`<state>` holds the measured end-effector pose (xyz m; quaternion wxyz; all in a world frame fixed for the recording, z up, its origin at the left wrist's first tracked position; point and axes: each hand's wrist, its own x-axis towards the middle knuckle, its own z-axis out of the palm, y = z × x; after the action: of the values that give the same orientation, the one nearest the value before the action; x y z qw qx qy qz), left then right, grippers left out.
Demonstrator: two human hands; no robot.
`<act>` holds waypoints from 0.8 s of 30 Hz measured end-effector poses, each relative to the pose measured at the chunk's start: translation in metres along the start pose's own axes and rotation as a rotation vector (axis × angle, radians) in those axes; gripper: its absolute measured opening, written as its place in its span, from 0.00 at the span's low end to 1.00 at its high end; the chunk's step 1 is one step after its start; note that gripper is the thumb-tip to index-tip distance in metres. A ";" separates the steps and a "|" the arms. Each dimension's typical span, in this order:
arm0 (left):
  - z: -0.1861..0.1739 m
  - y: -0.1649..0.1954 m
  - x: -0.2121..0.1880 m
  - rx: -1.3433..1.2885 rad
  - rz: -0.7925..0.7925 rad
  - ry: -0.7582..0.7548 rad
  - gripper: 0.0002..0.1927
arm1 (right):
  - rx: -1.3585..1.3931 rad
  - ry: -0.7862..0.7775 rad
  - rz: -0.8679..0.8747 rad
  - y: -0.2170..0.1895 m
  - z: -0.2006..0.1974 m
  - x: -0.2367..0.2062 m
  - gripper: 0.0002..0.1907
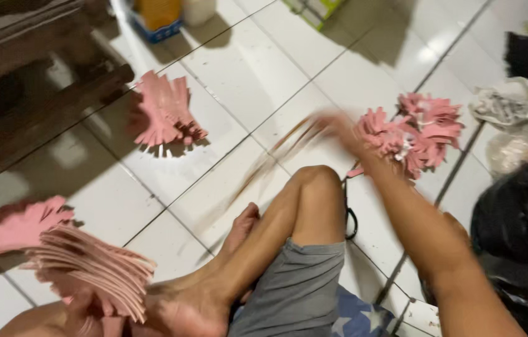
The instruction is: The person sits on the workshop floor and gathers pink foam sandal strap cutouts into bundles, wrapping each bundle with a rubber band to hold it together. They set finished bundles aside and pull new loose pieces from piles on the floor, repeating the bundling for successive groups.
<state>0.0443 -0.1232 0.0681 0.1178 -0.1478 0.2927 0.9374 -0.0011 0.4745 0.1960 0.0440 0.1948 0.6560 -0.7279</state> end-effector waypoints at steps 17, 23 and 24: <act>-0.033 0.024 -0.043 0.168 0.180 0.346 0.13 | -0.083 -0.001 -0.443 0.031 0.215 -0.041 0.10; -0.050 0.082 -0.188 0.144 0.593 0.522 0.18 | -0.115 -0.877 -0.246 0.115 0.506 -0.135 0.20; -0.056 0.089 -0.213 0.128 0.654 0.582 0.20 | -0.155 -1.010 -0.302 0.124 0.537 -0.158 0.20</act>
<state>0.2266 -0.2563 0.1434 -0.2634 -0.2976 0.4025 0.8247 0.0623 -0.0949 0.1677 0.2634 -0.2801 0.6257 -0.6788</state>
